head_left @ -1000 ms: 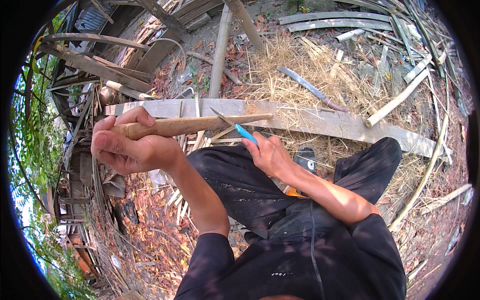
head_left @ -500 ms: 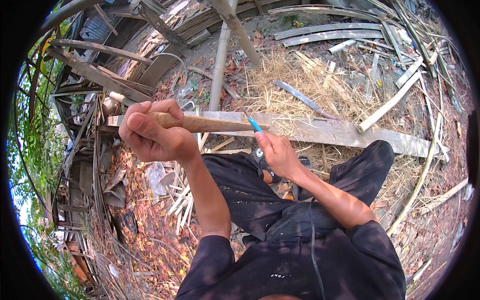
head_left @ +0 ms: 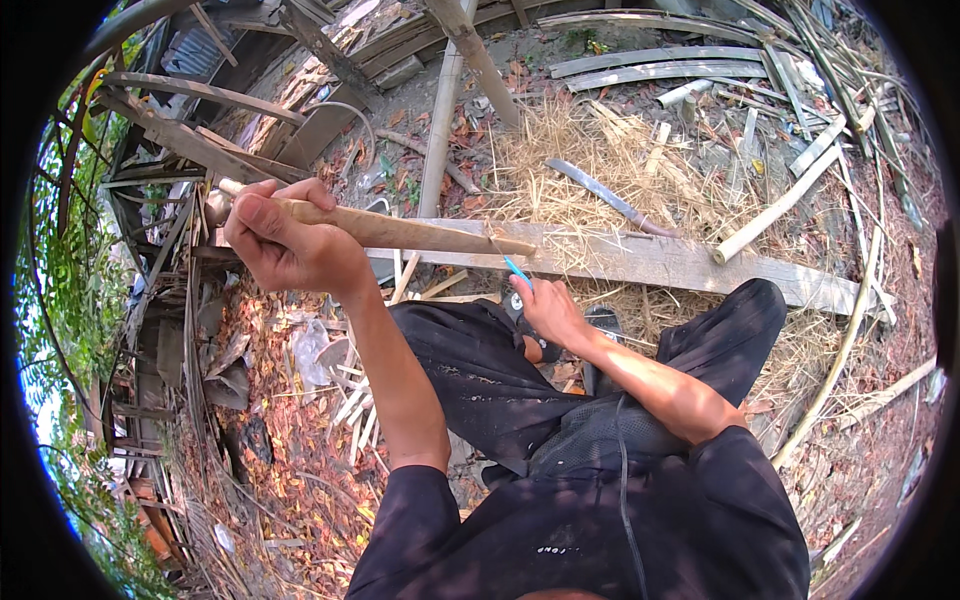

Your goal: The person sits on the ground and uses a small knife to shave and shape a piece of wood. They hold the wood in their left hand and carefully scrape the surface with the knife in their right hand, removing thin strips of wood.

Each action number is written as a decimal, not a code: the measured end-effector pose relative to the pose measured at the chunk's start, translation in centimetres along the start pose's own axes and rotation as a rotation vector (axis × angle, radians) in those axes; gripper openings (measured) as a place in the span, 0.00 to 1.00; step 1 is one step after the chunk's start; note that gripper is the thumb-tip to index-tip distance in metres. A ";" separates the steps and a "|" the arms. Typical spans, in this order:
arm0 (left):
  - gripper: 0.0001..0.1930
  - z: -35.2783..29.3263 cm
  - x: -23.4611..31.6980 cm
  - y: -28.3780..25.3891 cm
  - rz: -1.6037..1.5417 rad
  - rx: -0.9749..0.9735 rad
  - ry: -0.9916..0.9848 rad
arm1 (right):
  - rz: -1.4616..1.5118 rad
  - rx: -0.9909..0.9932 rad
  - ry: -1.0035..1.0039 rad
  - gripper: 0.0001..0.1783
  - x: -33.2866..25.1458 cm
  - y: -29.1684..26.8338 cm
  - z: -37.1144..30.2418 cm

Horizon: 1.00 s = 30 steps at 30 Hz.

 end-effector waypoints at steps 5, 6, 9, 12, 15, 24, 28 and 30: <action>0.14 -0.8 1.0 -0.9 -0.043 0.020 0.026 | -0.003 -0.072 0.123 0.37 1.4 -2.1 1.6; 0.14 -0.6 1.1 -1.1 -0.033 0.023 0.024 | 0.066 -0.045 0.053 0.37 -2.1 -3.4 1.5; 0.14 -1.2 1.4 -0.4 -0.059 0.025 -0.025 | 0.275 0.066 -0.091 0.32 -8.1 -6.3 0.6; 0.14 -1.7 2.1 1.0 -0.073 -0.030 0.054 | 0.009 0.003 0.080 0.32 1.0 -0.4 0.1; 0.13 -1.6 2.7 0.4 0.008 0.036 0.089 | 0.005 -0.037 0.072 0.35 0.3 -0.8 1.2; 0.12 -1.9 2.6 0.6 -0.009 0.019 0.054 | 0.006 0.129 -0.017 0.35 0.7 -0.9 0.8; 0.11 -1.8 2.3 -0.2 0.022 0.022 0.035 | 0.001 -0.044 0.040 0.36 -0.7 -1.0 1.4; 0.11 -1.1 1.5 0.6 -0.018 0.010 0.026 | 0.039 0.003 -0.016 0.36 -3.1 -2.8 2.2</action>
Point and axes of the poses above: each hand's wrist, its own z-axis towards the middle knuckle, its own y-axis out of the palm, x = y × z, the point moved 9 cm from there along z, towards the middle knuckle, and after that the axes turned 15 degrees about x, right-handed, at the moved point
